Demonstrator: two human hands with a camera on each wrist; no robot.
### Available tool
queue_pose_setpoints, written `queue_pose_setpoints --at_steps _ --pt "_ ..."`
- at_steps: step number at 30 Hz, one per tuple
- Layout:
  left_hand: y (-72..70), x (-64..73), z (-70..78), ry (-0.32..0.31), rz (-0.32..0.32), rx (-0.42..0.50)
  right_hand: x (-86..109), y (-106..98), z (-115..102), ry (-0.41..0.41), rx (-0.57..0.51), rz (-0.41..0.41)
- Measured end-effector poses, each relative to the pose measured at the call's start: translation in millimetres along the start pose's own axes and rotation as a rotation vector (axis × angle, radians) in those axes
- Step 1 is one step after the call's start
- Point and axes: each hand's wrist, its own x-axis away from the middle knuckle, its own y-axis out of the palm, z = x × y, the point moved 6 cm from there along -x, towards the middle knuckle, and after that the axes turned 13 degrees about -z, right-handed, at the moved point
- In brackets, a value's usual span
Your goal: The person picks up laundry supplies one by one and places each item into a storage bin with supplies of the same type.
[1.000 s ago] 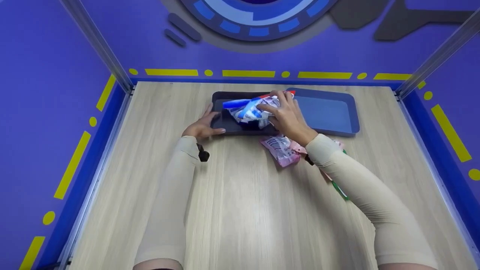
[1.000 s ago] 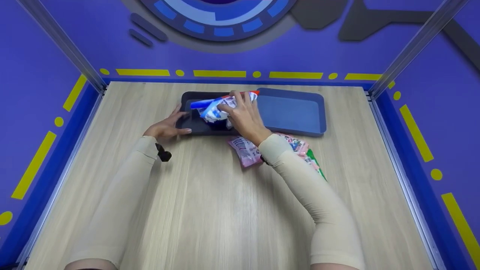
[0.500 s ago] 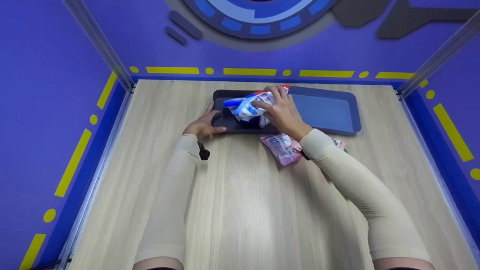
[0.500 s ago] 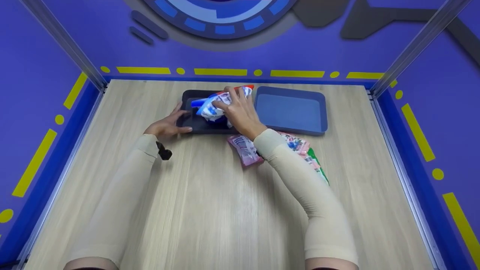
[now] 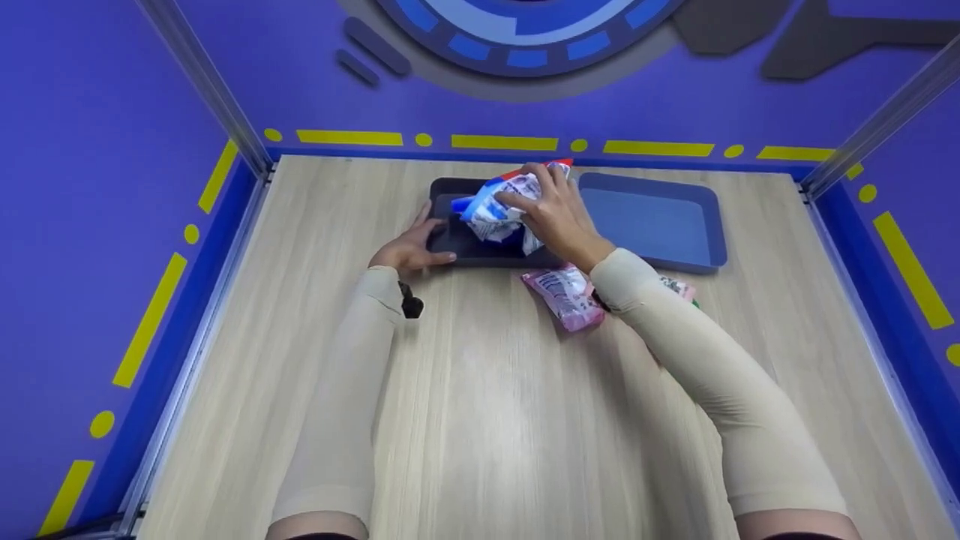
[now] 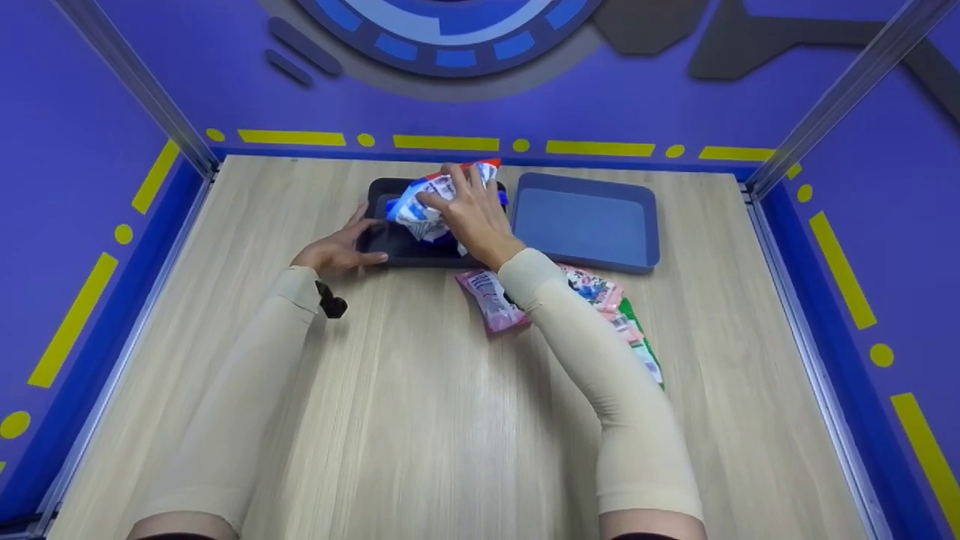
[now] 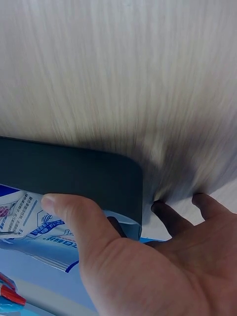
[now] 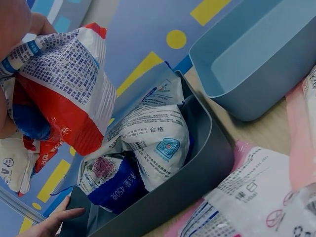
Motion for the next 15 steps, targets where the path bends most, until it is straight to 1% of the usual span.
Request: queue_pose_setpoints --at_steps 4,8,15 --pt "-0.2 -0.8 1.1 0.001 0.003 -0.008 -2.5 1.4 -0.4 0.004 -0.006 0.000" --pt "1.0 -0.5 0.1 0.001 0.004 0.003 -5.0 3.7 -1.8 0.015 -0.018 -0.016" --pt "0.0 -0.3 -0.1 0.000 0.013 0.004 -11.8 4.0 -2.8 0.015 0.013 -0.005"
